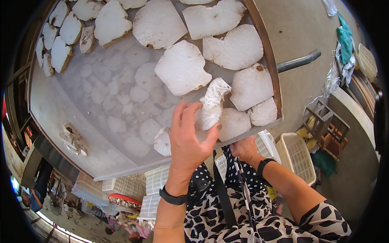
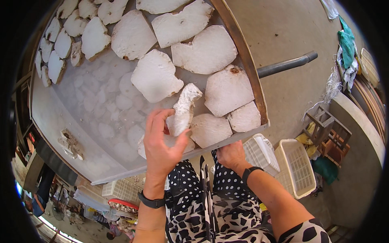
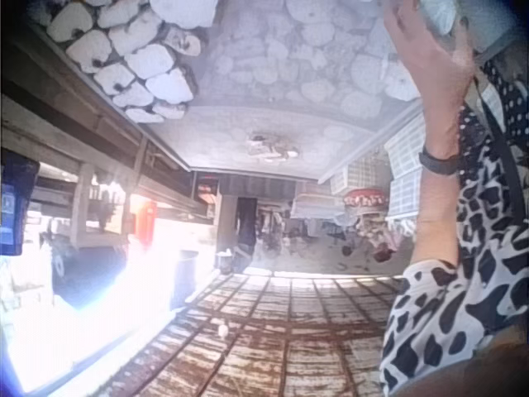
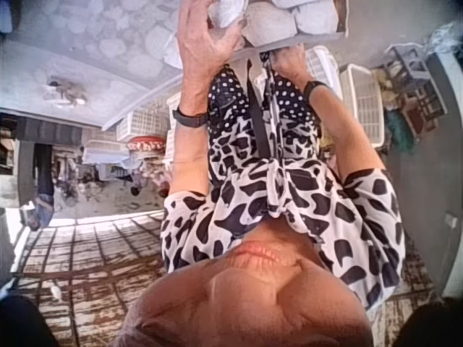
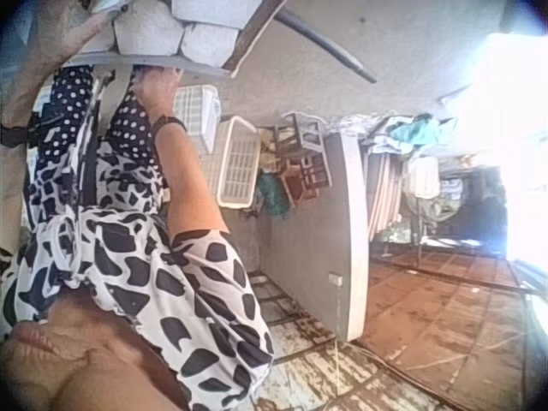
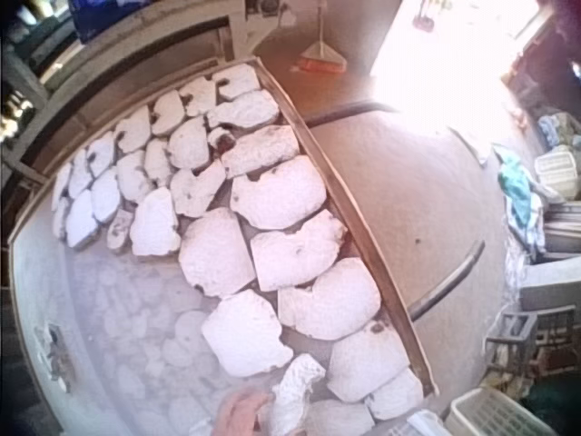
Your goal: The person picks up white food slices from a tray and arranges them, then moves to a separate container to retrieve a stack of similar slices and places them individually onto the large tray.
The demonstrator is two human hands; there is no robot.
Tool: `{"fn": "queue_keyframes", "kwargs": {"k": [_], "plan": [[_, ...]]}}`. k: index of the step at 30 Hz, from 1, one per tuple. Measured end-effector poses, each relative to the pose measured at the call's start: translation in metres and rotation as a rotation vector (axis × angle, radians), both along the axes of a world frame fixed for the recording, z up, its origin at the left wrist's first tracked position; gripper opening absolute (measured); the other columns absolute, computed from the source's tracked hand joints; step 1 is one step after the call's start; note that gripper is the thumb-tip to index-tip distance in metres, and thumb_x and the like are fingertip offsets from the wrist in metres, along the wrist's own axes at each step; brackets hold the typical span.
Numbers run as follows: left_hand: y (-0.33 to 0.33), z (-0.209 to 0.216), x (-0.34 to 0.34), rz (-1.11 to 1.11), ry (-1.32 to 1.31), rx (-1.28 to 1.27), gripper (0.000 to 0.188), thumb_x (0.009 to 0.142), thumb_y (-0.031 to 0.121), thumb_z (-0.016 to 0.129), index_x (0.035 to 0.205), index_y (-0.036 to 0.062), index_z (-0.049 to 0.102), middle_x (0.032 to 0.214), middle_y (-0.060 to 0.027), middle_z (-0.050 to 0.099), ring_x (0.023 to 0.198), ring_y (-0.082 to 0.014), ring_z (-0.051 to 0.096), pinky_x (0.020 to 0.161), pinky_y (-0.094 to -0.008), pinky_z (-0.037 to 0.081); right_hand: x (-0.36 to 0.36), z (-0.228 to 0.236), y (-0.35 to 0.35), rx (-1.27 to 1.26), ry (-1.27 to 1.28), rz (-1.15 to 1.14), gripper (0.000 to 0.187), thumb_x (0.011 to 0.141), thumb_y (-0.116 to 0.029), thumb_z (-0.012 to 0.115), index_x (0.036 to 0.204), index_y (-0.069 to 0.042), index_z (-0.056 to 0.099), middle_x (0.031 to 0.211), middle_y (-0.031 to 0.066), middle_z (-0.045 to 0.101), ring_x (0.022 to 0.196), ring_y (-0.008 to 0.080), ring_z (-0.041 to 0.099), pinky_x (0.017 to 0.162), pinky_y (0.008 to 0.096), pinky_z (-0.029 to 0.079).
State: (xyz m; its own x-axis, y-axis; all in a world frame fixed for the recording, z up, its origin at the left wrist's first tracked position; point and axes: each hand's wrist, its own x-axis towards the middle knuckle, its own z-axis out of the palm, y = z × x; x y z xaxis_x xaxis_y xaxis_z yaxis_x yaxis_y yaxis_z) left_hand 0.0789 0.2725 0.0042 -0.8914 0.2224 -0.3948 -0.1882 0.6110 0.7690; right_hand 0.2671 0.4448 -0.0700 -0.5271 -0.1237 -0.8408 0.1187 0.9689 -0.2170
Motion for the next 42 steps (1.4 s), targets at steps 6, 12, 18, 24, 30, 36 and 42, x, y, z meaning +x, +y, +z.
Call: {"fn": "queue_keyframes", "kwargs": {"k": [6,12,18,24,30,36,42], "plan": [[-0.018,-0.013,-0.002,0.219,-0.292,0.105,0.016,0.089,0.012,0.064,0.095,-0.0034,0.062,0.073,-0.0101,0.058,0.063,-0.0171,0.051,0.063,-0.03,0.045,-0.006,0.005,-0.001,-0.009,-0.016,-0.072,0.037,0.082,-0.031,0.051,0.109,-0.012,0.068,0.111,0.0105,0.066,0.108,0.0297,0.058,0.094,0.045,0.041],[-0.01,-0.025,0.004,0.34,-0.221,0.273,0.03,0.087,0.003,0.064,0.116,0.0007,0.058,0.084,-0.0071,0.064,0.072,-0.0109,0.056,0.066,-0.0255,0.047,-0.003,0.005,-0.001,-0.041,0.064,-0.1,0.035,0.082,-0.031,0.052,0.103,-0.011,0.071,0.109,0.0112,0.067,0.106,0.0297,0.058,0.093,0.0447,0.041],[-0.001,-0.031,0.0,0.356,-0.418,0.462,0.049,0.085,0.0,0.064,0.131,0.0054,0.049,0.094,-0.0057,0.065,0.077,-0.0078,0.056,0.07,-0.0241,0.048,-0.007,0.007,-0.001,-0.021,0.01,-0.079,0.033,0.08,-0.031,0.054,0.101,-0.012,0.071,0.106,0.0101,0.067,0.103,0.0296,0.059,0.091,0.0461,0.041],[0.006,-0.027,-0.008,0.067,-0.06,0.101,0.048,0.081,0.003,0.069,0.126,0.0059,0.054,0.093,-0.0093,0.059,0.067,-0.0152,0.054,0.062,-0.0283,0.048,-0.006,0.007,-0.001,-0.039,0.032,-0.088,0.032,0.078,-0.03,0.055,0.1,-0.012,0.071,0.105,0.0098,0.067,0.102,0.0296,0.059,0.089,0.0462,0.042],[0.01,-0.021,0.004,0.069,-0.076,0.039,0.047,0.078,0.008,0.073,0.122,0.0033,0.055,0.097,-0.0117,0.055,0.069,-0.0224,0.056,0.063,-0.0329,0.049,-0.004,0.005,0.0,-0.047,0.008,-0.115,0.034,0.077,-0.029,0.056,0.102,-0.011,0.07,0.108,0.0112,0.066,0.105,0.0312,0.058,0.091,0.047,0.042],[0.017,-0.022,0.01,0.006,0.087,0.016,0.057,0.071,0.008,0.08,0.122,0.0024,0.054,0.11,-0.0142,0.051,0.087,-0.0237,0.056,0.073,-0.0326,0.049,-0.006,0.005,0.0,-0.071,0.036,-0.16,0.035,0.076,-0.028,0.057,0.103,-0.009,0.07,0.108,0.0136,0.066,0.104,0.0336,0.058,0.092,0.0475,0.041],[0.015,-0.027,0.012,-0.078,0.103,0.011,0.063,0.067,0.005,0.081,0.124,0.0042,0.054,0.121,-0.0176,0.048,0.098,-0.0318,0.054,0.079,-0.0365,0.047,-0.007,0.006,-0.002,-0.045,0.035,-0.177,0.036,0.076,-0.028,0.057,0.103,-0.008,0.069,0.108,0.0136,0.066,0.104,0.0332,0.058,0.091,0.0475,0.042]]}}
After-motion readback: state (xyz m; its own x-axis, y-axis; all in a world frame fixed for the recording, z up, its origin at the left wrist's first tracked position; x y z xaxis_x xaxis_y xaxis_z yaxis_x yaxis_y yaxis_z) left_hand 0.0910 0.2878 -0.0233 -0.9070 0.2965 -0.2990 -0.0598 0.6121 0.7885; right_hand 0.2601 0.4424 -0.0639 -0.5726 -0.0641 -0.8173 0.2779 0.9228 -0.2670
